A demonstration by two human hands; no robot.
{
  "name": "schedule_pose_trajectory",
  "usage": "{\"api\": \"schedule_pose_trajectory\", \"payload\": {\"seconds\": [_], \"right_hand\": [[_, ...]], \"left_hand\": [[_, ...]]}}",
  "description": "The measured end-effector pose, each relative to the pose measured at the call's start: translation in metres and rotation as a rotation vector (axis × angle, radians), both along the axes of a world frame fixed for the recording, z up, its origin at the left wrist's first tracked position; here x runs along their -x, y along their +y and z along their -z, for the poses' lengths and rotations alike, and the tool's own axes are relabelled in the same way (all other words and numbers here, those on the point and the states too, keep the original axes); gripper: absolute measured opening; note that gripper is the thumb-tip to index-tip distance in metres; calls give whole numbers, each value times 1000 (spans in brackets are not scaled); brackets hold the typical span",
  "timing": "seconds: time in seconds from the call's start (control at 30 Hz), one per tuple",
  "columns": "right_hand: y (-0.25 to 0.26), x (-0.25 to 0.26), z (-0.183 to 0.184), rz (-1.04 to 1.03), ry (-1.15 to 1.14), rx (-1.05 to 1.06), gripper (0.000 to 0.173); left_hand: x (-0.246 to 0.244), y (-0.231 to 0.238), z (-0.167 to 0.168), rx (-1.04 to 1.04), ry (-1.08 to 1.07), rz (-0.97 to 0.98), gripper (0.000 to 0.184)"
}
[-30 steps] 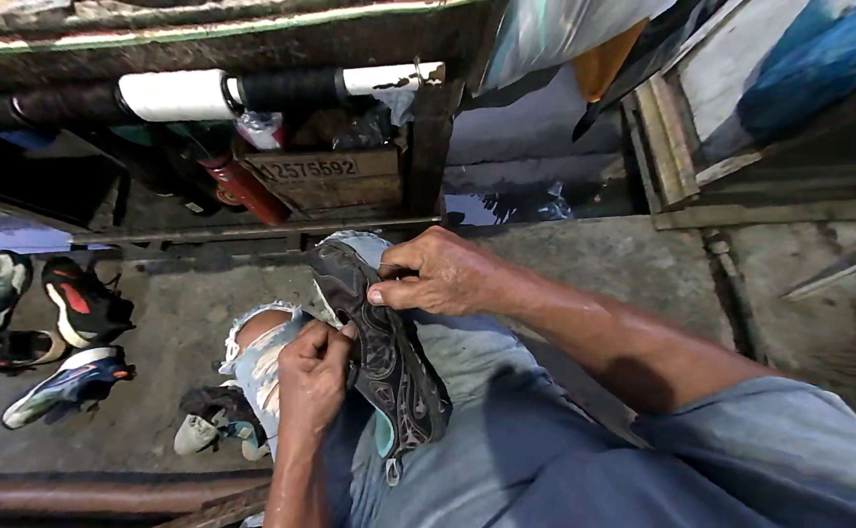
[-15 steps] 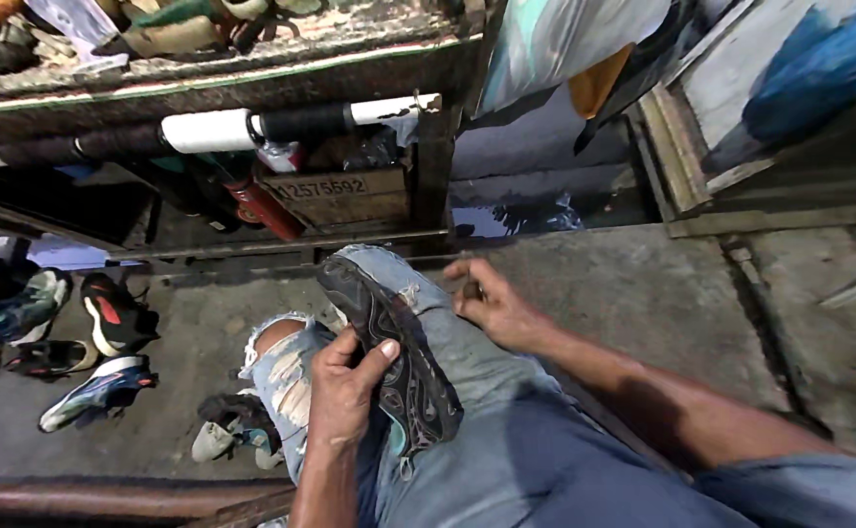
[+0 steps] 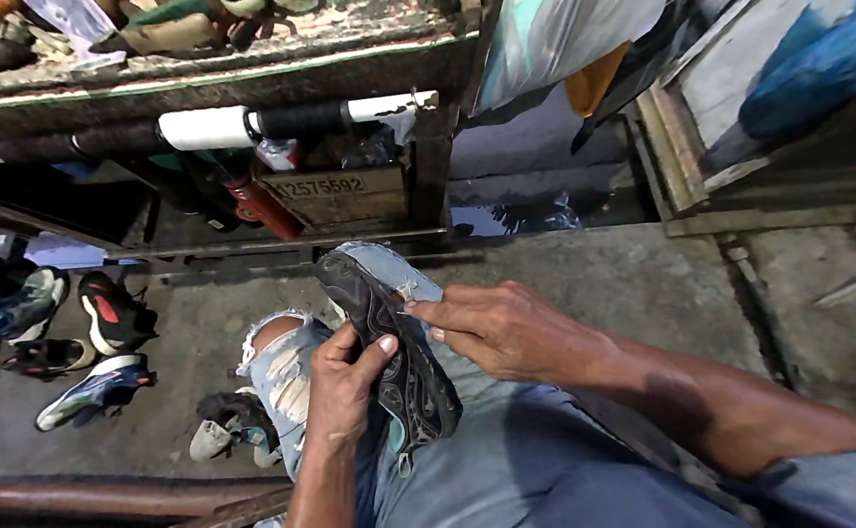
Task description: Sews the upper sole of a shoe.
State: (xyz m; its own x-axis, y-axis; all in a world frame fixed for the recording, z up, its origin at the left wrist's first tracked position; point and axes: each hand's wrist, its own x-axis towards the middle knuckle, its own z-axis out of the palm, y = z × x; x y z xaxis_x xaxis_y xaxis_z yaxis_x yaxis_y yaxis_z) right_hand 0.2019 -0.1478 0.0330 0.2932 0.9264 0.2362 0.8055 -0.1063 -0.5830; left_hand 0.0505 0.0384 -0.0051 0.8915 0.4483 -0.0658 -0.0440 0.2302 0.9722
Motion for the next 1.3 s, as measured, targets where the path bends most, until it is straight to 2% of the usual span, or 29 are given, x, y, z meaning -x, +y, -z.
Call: {"api": "schedule_pose_trajectory", "payload": {"seconds": [0.27, 0.47, 0.7, 0.87, 1.07, 1.3], "right_hand": [[7, 0, 0, 16, -27, 44, 33], [10, 2, -7, 31, -130, 90, 35], [19, 0, -28, 6, -302, 243, 33], [25, -3, -49, -46, -366, 405, 26], [33, -9, -41, -90, -410, 391, 24], [35, -12, -38, -88, -390, 394, 23]], "left_hand": [[-1, 2, 2, 9, -16, 12, 18], [-1, 3, 3, -32, -34, 26, 20], [-2, 2, 5, -125, -50, 34, 23], [-4, 1, 5, -201, -35, 42, 18], [-5, 5, 8, -296, 18, 75, 11], [-6, 6, 9, -318, 8, 83, 12]]}}
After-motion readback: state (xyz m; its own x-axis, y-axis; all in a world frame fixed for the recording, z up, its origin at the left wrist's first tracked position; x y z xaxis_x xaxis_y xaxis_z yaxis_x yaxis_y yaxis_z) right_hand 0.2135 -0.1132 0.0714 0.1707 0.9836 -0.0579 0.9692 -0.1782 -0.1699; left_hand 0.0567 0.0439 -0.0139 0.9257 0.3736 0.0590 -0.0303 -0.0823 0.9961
